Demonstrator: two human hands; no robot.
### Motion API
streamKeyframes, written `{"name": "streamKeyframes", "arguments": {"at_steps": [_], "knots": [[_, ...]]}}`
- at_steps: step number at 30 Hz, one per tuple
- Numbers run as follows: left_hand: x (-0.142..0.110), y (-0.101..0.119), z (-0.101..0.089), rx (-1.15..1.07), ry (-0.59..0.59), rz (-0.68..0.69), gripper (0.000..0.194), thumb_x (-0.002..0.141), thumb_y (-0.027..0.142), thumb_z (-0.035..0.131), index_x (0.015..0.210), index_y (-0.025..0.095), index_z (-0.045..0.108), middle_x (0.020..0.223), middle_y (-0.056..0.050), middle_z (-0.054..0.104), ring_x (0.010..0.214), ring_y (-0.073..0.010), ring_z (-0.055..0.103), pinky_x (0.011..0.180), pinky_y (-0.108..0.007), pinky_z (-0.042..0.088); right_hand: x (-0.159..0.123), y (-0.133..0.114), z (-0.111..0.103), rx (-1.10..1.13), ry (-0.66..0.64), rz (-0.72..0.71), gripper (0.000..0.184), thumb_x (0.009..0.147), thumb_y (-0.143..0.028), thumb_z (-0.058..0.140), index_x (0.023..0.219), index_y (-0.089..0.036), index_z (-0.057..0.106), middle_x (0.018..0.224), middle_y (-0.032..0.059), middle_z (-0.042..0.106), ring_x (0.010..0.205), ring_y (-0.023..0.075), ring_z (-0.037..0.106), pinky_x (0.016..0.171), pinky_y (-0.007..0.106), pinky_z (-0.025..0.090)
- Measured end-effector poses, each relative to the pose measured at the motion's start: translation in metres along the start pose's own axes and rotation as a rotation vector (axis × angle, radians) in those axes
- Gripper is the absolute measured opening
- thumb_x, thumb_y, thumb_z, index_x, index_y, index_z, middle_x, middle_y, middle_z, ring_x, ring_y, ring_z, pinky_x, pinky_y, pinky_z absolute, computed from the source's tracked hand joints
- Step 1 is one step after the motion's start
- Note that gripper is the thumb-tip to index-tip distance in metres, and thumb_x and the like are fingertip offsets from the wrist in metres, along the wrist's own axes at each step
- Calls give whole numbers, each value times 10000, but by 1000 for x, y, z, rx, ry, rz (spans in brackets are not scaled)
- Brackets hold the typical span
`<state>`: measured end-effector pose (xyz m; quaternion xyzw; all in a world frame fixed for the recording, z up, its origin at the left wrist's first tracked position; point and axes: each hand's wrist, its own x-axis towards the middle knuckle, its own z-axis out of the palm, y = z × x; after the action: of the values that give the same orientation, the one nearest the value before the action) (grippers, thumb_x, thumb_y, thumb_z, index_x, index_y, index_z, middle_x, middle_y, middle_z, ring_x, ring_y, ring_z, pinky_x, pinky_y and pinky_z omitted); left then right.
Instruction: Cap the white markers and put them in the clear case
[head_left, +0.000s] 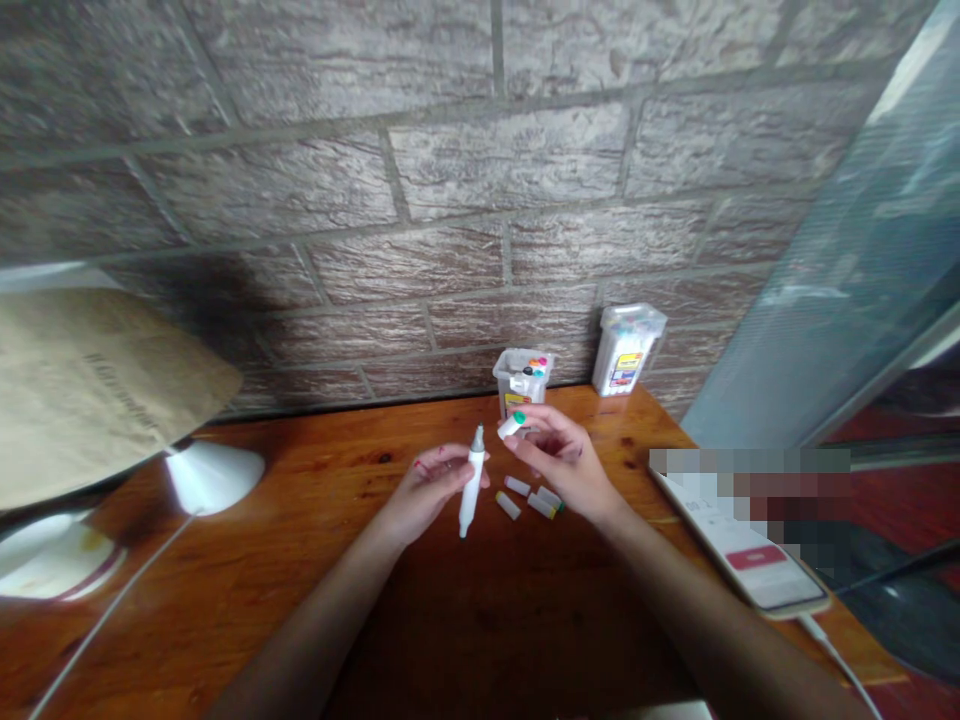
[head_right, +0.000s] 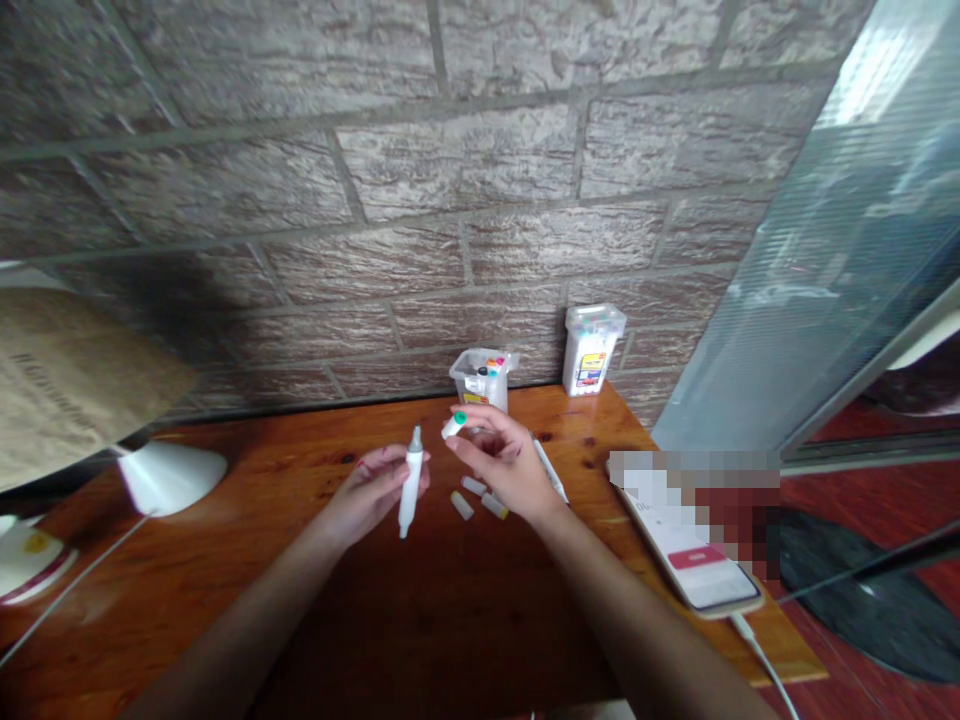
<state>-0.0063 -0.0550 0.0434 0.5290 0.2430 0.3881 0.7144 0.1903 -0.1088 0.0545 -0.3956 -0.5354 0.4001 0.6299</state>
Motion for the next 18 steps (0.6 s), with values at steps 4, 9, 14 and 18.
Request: {"name": "streamKeyframes", "arguments": {"at_steps": [4,9,14,18], "knots": [[0,0,0,22,24,22,353,594,440,929,813,195,801,716,-35,751,644,-169,694,704,-287,542,0,-2,-1,35,-2,4,358,800,-368,786,1133,-297,674,963,-13,709,487,59,458,424,210,380],[1,-4,-3,91,28,43,360,622,456,906,824,180,794,710,-49,747,659,-171,679,677,-273,514,-2,1,0,124,-69,48,440,817,-364,771,1235,-337,633,982,-34,713,457,42,445,414,199,361],[1,-8,-5,115,52,14,377,581,434,922,810,173,777,673,-43,731,590,-150,634,580,-245,477,-2,5,1,193,-44,87,428,796,-361,792,1198,-332,649,970,-40,720,442,38,413,403,200,332],[1,-7,-3,119,65,-2,395,550,438,930,779,165,761,616,-27,701,528,-131,595,525,-233,456,-2,5,0,271,-2,113,336,800,-371,785,1102,-292,659,901,-36,714,451,42,402,399,191,299]]}}
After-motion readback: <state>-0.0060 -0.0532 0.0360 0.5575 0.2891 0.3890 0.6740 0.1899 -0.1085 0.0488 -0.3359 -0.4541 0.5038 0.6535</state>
